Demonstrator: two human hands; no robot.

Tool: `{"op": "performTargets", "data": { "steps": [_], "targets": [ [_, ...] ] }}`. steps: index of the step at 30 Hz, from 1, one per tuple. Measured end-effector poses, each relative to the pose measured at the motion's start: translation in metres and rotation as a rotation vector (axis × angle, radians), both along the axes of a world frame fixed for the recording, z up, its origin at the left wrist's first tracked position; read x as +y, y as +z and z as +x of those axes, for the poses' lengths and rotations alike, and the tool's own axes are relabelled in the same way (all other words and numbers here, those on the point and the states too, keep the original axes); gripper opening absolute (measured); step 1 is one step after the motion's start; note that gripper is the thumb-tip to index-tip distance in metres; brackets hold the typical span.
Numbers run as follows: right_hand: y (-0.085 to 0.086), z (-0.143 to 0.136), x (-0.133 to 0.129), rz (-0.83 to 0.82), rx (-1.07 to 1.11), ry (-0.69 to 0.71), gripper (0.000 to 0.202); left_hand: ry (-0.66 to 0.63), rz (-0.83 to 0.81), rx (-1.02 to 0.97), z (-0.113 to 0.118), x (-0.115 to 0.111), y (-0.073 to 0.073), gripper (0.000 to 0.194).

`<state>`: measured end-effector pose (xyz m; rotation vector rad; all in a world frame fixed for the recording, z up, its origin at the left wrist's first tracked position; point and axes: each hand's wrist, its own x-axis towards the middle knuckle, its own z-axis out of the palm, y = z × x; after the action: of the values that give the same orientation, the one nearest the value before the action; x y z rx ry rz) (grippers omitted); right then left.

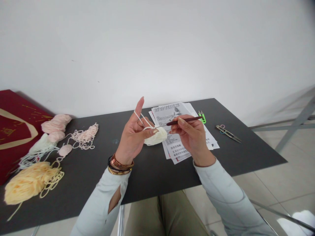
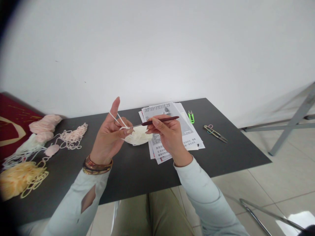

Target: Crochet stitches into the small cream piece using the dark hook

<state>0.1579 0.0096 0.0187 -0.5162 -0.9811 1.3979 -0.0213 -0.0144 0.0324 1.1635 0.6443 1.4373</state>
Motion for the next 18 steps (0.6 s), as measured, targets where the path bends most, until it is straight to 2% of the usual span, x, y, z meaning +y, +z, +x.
{"op": "performTargets", "data": {
  "steps": [4, 9, 12, 18],
  "targets": [
    [-0.002, -0.001, 0.002, -0.083, 0.046, 0.048, 0.016, 0.068, 0.037, 0.041, 0.002, -0.001, -0.002, 0.088],
    [-0.006, -0.008, 0.006, -0.262, 0.111, 0.127, 0.021, 0.228, 0.087, 0.065, 0.01, 0.0, -0.01, 0.068],
    [-0.005, -0.012, 0.006, -0.321, 0.135, 0.138, 0.021, 0.258, 0.082, 0.044, 0.016, 0.0, -0.013, 0.076],
    [-0.004, -0.019, 0.003, -0.309, 0.102, 0.1, 0.021, 0.235, 0.062, 0.014, 0.018, 0.0, -0.014, 0.091]
  ]
}}
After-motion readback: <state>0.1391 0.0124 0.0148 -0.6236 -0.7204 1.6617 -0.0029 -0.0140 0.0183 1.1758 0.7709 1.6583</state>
